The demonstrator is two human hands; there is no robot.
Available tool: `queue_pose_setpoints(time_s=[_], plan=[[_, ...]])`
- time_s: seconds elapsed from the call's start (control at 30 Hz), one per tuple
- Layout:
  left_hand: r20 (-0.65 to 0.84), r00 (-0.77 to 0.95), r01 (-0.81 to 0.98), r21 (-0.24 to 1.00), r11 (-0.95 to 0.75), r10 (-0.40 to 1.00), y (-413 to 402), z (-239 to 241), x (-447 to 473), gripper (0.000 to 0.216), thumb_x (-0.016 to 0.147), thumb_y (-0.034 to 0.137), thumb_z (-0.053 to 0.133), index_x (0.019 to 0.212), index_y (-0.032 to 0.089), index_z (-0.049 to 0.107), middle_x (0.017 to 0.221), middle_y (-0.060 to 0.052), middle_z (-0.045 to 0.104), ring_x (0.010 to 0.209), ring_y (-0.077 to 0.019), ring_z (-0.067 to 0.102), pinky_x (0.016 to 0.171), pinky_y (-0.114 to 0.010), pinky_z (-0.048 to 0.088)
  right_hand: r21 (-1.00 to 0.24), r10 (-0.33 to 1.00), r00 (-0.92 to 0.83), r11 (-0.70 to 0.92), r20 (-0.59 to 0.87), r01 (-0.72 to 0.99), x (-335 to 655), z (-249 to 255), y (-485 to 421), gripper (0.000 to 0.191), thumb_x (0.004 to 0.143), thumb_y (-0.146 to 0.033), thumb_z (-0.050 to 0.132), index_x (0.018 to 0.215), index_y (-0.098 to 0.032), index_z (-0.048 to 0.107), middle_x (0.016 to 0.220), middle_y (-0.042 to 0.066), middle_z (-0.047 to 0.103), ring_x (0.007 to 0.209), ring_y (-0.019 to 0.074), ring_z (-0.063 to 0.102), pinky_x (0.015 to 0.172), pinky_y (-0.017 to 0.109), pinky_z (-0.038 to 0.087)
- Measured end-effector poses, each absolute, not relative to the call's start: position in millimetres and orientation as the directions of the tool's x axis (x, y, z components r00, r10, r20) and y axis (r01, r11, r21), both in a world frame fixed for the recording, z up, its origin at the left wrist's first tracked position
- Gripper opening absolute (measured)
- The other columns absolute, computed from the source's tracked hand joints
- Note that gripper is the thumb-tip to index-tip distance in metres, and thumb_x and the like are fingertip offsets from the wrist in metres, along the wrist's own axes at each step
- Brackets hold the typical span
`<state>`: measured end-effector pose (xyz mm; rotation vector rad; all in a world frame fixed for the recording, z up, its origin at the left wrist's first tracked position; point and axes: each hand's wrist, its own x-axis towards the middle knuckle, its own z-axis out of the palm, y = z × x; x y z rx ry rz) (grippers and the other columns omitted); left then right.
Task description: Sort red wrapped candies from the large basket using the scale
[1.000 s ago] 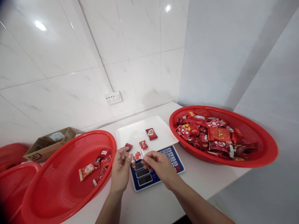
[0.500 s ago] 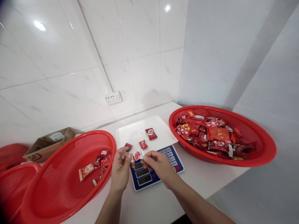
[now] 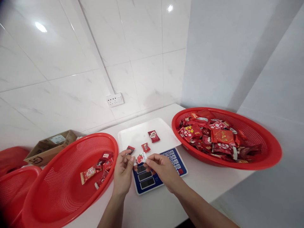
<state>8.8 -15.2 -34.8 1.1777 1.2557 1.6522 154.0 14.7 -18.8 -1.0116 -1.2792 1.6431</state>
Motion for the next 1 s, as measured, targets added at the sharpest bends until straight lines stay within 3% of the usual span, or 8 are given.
queue_pose_setpoints(time_s=[0.7,0.9,1.0], plan=[[0.177,-0.261,-0.047,0.980,-0.196,0.949,-19.7,-29.2,12.0,0.030,0.085,0.041,0.052,0.108,0.022,0.048,0.069,0.005,0.048,0.059,-0.0109,0.056,0.061,-0.025,0.047,-0.968,0.930,-0.332,-0.215,-0.161,-0.133,159.3,-25.9,17.5,0.022,0.070,-0.039,0.065,0.066,-0.017,0.064,0.058,-0.002,0.061,0.057,0.0107,0.053,0.052,0.022,0.036],[0.144,-0.223,-0.199,0.962,-0.189,0.964,-19.0,-30.2,14.9,0.041,0.073,0.029,0.068,0.110,0.025,0.049,0.083,0.001,0.059,0.076,-0.0134,0.059,0.064,-0.026,0.051,-0.974,0.925,-0.362,-0.178,-0.119,-0.137,158.8,-25.7,14.0,0.027,0.069,-0.044,0.067,0.068,-0.017,0.064,0.057,-0.003,0.060,0.056,0.0106,0.052,0.051,0.022,0.037],[0.184,-0.221,-0.187,0.956,-0.226,0.958,-19.8,-29.4,14.1,0.034,0.072,0.022,0.068,0.104,0.023,0.055,0.085,-0.002,0.064,0.078,-0.0144,0.061,0.069,-0.027,0.050,-0.969,0.913,-0.395,-0.183,-0.105,-0.165,159.3,-25.8,12.0,0.034,0.070,-0.050,0.065,0.081,-0.018,0.065,0.067,-0.001,0.063,0.059,0.0115,0.055,0.050,0.022,0.038]])
